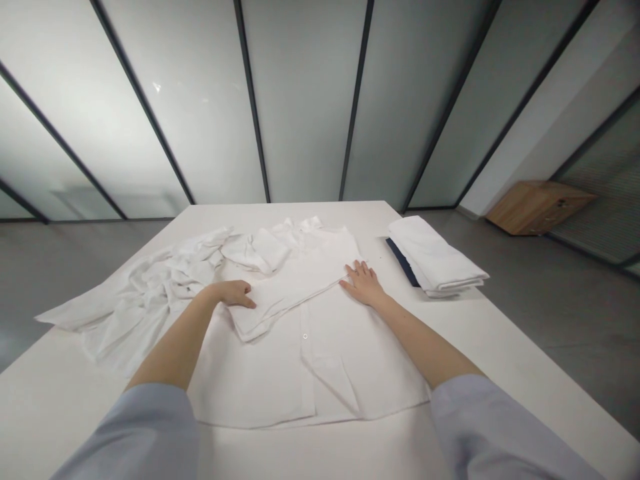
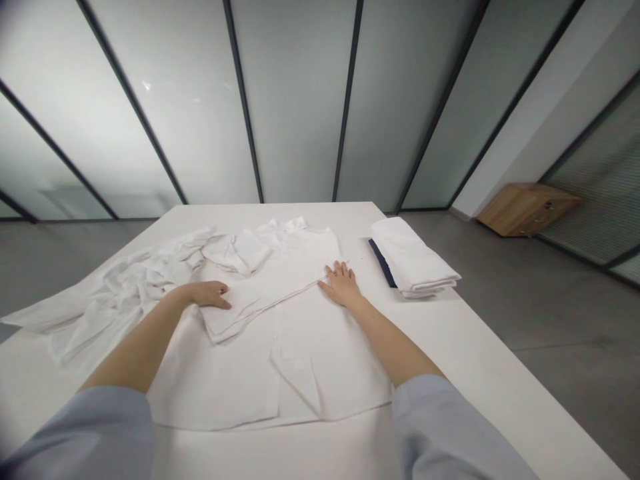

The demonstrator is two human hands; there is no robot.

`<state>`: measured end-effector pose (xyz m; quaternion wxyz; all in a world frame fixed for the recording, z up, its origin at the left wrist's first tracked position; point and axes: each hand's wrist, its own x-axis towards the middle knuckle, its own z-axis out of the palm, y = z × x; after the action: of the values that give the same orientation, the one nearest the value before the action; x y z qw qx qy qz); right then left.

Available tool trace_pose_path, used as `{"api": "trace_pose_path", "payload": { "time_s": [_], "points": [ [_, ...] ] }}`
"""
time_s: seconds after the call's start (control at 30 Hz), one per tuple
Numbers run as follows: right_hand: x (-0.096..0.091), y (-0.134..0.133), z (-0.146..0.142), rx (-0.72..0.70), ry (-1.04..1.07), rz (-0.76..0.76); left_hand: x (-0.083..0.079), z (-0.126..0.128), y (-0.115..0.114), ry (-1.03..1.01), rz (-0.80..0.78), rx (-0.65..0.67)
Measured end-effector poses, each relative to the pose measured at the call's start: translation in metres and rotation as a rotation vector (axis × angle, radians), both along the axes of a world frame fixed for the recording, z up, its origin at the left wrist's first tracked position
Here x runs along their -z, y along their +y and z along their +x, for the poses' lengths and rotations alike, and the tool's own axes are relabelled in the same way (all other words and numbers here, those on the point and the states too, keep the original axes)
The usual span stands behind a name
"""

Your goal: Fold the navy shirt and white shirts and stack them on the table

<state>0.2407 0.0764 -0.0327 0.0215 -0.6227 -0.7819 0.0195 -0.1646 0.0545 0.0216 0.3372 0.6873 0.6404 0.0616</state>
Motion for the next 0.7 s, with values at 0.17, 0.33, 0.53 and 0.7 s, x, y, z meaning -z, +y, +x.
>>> {"api": "trace_pose_path", "payload": {
  "time_s": [0.17, 0.33, 0.53, 0.7],
  "points": [
    [0.0, 0.005, 0.002, 0.002, 0.005, 0.009, -0.012, 0.041, 0.0, 0.297, 0.195, 0.017],
    [0.001, 0.004, 0.001, 0.007, 0.008, 0.039, 0.004, 0.108, 0.003, 0.174, 0.443, 0.216],
    [0.0, 0.004, 0.002, 0.118, 0.031, 0.073, 0.04, 0.128, 0.003, 0.288, 0.4, 0.241],
    [0.003, 0.008, 0.003, 0.139, 0.031, 0.06, 0.048, 0.117, -0.003, 0.273, 0.424, 0.207]
  ]
}}
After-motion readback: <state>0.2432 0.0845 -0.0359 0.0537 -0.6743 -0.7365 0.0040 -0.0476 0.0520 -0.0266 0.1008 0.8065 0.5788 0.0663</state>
